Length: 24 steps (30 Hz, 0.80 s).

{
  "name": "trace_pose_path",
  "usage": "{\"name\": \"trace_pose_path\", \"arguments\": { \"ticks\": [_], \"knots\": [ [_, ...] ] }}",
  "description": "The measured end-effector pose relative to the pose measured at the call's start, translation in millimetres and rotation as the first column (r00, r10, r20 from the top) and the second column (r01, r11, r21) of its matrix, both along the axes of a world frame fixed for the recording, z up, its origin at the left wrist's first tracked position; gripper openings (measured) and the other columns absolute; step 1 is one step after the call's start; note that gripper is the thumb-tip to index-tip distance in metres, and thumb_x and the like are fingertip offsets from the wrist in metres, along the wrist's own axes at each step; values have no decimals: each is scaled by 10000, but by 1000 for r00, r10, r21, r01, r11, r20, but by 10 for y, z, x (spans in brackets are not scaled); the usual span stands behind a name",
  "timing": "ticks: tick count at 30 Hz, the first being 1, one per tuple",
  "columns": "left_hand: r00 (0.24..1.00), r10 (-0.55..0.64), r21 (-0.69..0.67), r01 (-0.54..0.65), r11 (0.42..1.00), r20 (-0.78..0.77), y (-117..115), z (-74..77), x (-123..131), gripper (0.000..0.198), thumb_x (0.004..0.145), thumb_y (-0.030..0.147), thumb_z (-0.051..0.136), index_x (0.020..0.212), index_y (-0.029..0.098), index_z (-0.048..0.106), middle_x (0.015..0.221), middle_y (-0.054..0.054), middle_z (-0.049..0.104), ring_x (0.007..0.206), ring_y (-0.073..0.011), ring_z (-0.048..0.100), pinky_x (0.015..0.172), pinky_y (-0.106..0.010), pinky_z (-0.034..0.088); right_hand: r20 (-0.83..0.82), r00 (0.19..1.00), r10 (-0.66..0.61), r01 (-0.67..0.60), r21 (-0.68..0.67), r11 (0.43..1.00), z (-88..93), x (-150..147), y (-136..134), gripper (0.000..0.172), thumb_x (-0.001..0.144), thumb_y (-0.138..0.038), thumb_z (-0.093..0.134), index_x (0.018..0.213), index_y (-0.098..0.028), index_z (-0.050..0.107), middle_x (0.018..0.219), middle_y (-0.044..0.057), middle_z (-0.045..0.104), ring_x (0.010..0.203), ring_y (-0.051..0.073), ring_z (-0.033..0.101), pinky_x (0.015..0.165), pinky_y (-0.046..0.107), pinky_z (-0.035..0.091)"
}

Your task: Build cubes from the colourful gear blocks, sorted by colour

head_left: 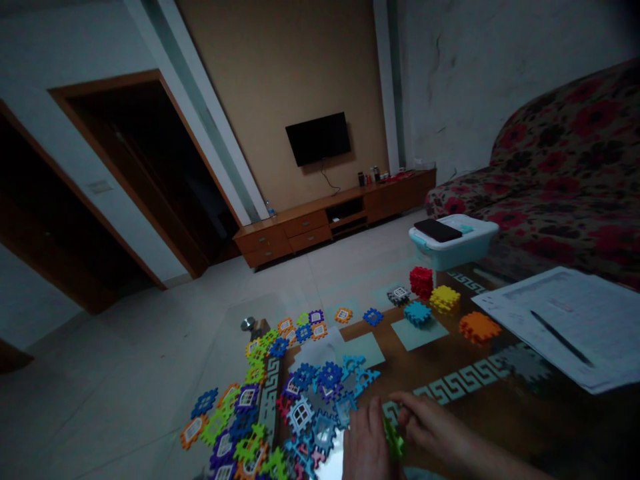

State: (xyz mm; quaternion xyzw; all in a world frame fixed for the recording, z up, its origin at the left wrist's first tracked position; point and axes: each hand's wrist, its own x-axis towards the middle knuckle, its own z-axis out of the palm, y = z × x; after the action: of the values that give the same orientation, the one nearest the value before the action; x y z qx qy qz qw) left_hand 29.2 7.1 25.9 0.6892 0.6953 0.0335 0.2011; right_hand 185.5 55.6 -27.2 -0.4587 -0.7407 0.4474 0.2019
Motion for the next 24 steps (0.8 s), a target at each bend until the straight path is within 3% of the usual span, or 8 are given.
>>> {"name": "trace_pose_path", "arguments": {
  "ticks": [5,11,15,20,24],
  "knots": [
    [994,59,-2,-59,998,-97,3,-80,-14,725,713,125,515,1426,161,387,1326,-164,560,1225,-305,506,998,-419,430,0,1000,-9,9,39,999,26,25,-19,503,739,-111,492,1221,-189,611,997,94,701,910,225,641,821,322,490],
    [984,89,-74,-101,992,-152,42,-97,2,941,609,198,725,1457,190,317,1438,-163,458,1326,-356,394,1030,-474,411,38,999,1,-4,77,997,99,-35,-33,354,794,-128,454,1056,-163,691,1017,118,698,953,234,627,852,327,466],
    [993,63,-201,-82,976,-98,107,-96,19,882,631,58,648,1444,207,340,1424,-135,475,1306,-315,431,1014,-435,442,117,993,24,-36,102,994,42,-107,-20,329,800,-104,433,953,-169,716,997,110,708,944,229,636,831,310,465],
    [999,28,-192,-31,981,-21,69,-37,3,756,692,14,546,1416,169,397,1385,-121,507,1300,-303,425,1071,-411,398,249,967,47,-79,118,990,-39,-243,-77,333,808,-107,421,934,-159,725,985,133,720,925,250,653,824,331,481],
    [999,2,-207,5,978,34,-7,-33,-96,673,761,20,440,1421,139,388,1413,-136,475,1315,-304,400,1118,-415,340,149,988,26,-46,134,990,-168,-379,-210,332,770,-156,483,995,-197,724,1066,123,721,986,256,647,905,338,481]
  ]
}}
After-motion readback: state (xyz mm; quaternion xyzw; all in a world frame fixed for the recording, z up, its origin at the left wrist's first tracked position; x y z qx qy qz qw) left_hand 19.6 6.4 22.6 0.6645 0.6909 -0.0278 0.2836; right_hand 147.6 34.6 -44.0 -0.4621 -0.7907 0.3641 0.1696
